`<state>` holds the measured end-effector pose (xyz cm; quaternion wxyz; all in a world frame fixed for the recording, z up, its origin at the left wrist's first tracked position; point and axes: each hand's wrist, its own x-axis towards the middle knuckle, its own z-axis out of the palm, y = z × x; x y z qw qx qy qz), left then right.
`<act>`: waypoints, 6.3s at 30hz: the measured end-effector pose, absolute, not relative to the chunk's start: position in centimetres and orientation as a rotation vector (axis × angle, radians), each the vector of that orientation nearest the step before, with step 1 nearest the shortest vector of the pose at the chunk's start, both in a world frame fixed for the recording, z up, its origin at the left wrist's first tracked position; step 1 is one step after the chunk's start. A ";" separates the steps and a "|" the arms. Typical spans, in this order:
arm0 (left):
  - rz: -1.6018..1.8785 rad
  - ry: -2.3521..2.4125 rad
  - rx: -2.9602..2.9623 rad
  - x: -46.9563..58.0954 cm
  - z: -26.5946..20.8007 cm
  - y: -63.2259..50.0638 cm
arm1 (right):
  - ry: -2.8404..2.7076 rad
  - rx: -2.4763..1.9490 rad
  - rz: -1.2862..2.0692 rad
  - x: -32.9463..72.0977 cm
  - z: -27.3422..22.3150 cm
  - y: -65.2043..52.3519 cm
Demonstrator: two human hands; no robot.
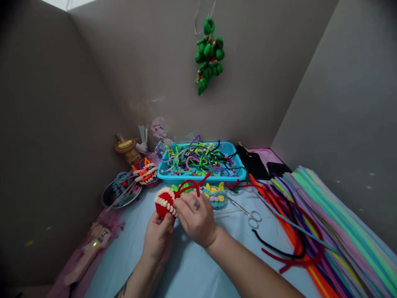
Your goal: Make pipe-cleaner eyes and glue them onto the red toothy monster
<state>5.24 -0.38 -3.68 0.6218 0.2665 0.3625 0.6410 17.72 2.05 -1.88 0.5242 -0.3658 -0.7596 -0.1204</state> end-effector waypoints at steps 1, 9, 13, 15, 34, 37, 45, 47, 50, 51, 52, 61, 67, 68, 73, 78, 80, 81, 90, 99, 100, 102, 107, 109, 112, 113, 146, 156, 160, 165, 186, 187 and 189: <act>1.474 0.833 0.605 5.2 -3.7 -0.4 | -1.817 -0.858 -0.295 17.8 -1.9 2.0; 1.488 0.872 0.579 5.5 -3.4 -0.5 | -1.826 -0.857 -0.318 17.9 -1.9 2.1; 1.496 0.884 0.579 5.6 -3.3 -0.4 | -1.837 -0.900 -0.267 17.8 -1.9 2.2; 1.501 0.890 0.581 5.6 -3.3 -0.4 | -1.837 -0.911 -0.245 17.8 -1.9 2.2; 1.543 0.904 0.577 5.2 -3.3 -0.1 | -1.852 -0.859 -0.275 17.5 -1.5 1.9; 1.536 0.903 0.598 5.1 -3.4 0.0 | -1.850 -0.851 -0.278 17.6 -1.7 1.8; 1.540 0.844 0.538 5.2 -2.9 0.2 | -1.770 -0.914 -0.206 17.6 -1.4 1.9; 1.541 0.827 0.519 5.1 -2.8 0.2 | -1.732 -0.968 -0.187 17.5 -1.2 2.0; 1.551 0.813 0.508 5.0 -2.6 0.3 | -1.756 -0.999 -0.134 17.4 -1.1 2.1; 1.552 0.811 0.512 5.0 -2.6 0.3 | -1.771 -0.998 -0.116 17.3 -1.1 2.1; 1.550 0.812 0.518 5.1 -2.5 0.3 | -1.780 -0.992 -0.102 17.3 -1.1 2.1; 1.497 0.921 0.582 5.5 -3.1 -0.2 | -1.772 -1.026 -0.056 17.1 -1.2 2.2; 1.529 0.940 0.595 5.3 -3.3 0.0 | -1.758 -1.035 -0.008 17.2 -1.5 2.4; 1.535 0.948 0.600 5.3 -3.3 0.0 | -1.761 -1.029 -0.017 17.2 -1.5 2.3; 1.544 1.046 0.686 5.0 -3.5 -0.1 | -1.806 -1.028 -0.027 17.3 -1.4 2.3; 1.548 1.064 0.749 4.9 -3.7 -0.1 | -1.805 -1.039 0.084 17.4 -1.1 2.5; 1.545 1.068 0.745 4.9 -3.6 -0.1 | -1.799 -1.042 0.124 17.5 -1.0 2.5; 1.540 1.073 0.744 4.9 -3.5 0.0 | -1.795 -1.047 0.141 17.5 -1.0 2.5; 1.525 1.039 0.756 4.6 -3.7 0.0 | -1.878 -1.013 0.302 17.9 -0.6 2.7; 1.522 0.688 0.522 4.5 -2.8 0.7 | -1.710 -0.963 0.260 18.0 -0.5 3.0; 1.521 0.687 0.512 4.5 -2.7 0.7 | -1.728 -0.983 0.237 18.0 -0.4 2.9; 1.514 0.689 0.497 4.5 -2.8 0.6 | -1.759 -1.017 0.207 17.8 -0.3 2.9; 1.496 0.685 0.481 4.6 -2.9 0.3 | -1.793 -1.075 0.196 17.6 -0.5 2.7; 1.487 0.700 0.498 4.7 -2.9 0.3 | -1.800 -1.085 0.209 17.6 -0.7 2.7; 1.488 0.750 0.548 4.9 -2.8 0.2 | -1.779 -1.105 0.250 17.6 -0.9 2.7; 1.493 0.764 0.562 4.9 -2.8 0.2 | -1.771 -1.111 0.269 17.5 -0.9 2.7; 1.436 0.557 0.315 4.7 -3.5 0.5 | -0.392 -0.558 1.781 15.3 -2.5 3.7; 1.433 0.588 0.370 5.1 -3.5 0.3 | -0.363 -0.513 1.765 15.0 -3.0 3.5; 1.456 0.631 0.434 5.3 -3.2 0.0 | -0.346 -0.528 1.781 15.2 -3.4 3.7; 1.497 0.655 0.529 5.4 -2.7 -0.2 | -0.339 -0.511 1.864 15.2 -3.2 3.8; 1.510 0.644 0.479 4.8 -2.4 0.1 | -0.358 -0.426 1.859 14.2 -3.4 2.8; 1.515 0.638 0.452 4.8 -2.5 0.2 | -0.350 -0.418 1.850 14.2 -3.2 2.8; 1.516 0.646 0.404 4.7 -2.8 0.3 | -0.339 -0.408 1.829 14.1 -3.0 2.7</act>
